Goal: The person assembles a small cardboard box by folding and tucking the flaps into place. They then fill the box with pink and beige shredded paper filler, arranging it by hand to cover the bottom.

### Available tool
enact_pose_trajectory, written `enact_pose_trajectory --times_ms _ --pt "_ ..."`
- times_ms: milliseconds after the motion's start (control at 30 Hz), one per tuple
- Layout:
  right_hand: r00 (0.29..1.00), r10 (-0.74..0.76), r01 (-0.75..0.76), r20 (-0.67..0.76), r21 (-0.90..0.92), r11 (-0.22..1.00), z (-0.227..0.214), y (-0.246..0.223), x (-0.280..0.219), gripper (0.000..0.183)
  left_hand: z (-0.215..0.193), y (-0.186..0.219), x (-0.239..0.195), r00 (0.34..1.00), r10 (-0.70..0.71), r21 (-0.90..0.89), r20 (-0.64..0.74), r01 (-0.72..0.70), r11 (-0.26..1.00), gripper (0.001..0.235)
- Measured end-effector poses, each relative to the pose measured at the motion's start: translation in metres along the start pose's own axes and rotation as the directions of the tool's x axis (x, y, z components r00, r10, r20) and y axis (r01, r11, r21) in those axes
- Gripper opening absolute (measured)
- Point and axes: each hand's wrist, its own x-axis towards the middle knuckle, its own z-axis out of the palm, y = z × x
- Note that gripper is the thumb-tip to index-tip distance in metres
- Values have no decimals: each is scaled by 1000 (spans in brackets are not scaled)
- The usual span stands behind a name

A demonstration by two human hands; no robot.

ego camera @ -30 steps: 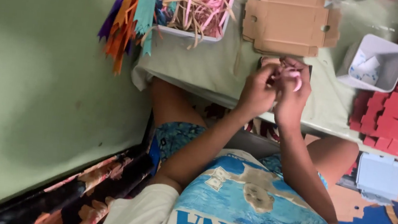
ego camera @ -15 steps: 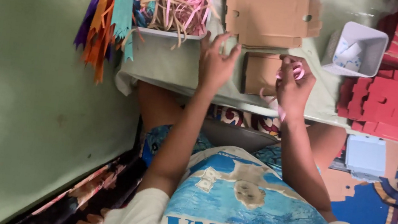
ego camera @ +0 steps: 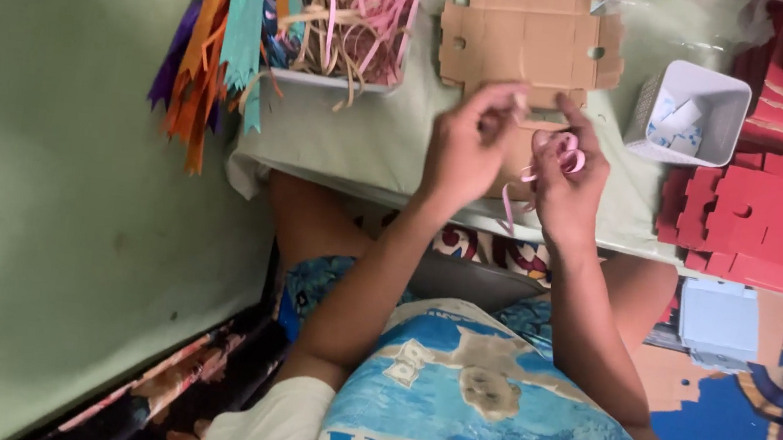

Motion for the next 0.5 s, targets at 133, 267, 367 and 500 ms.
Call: enact_pose_trajectory --times_ms 133,267,367,500 --pt "996 20 -43 89 261 964 12 -19 3 31 -12 34 2 968 -115 -11 223 121 993 47" --pt "992 117 -108 -39 192 975 11 -10 6 22 -15 32 14 948 -99 124 303 64 990 61" --pt "987 56 -38 -153 119 992 2 -4 5 18 -16 17 33 945 -152 188 288 100 977 54" --pt "960 123 -84 -251 163 983 -17 10 10 23 -16 -42 95 944 -320 615 77 208 761 24"
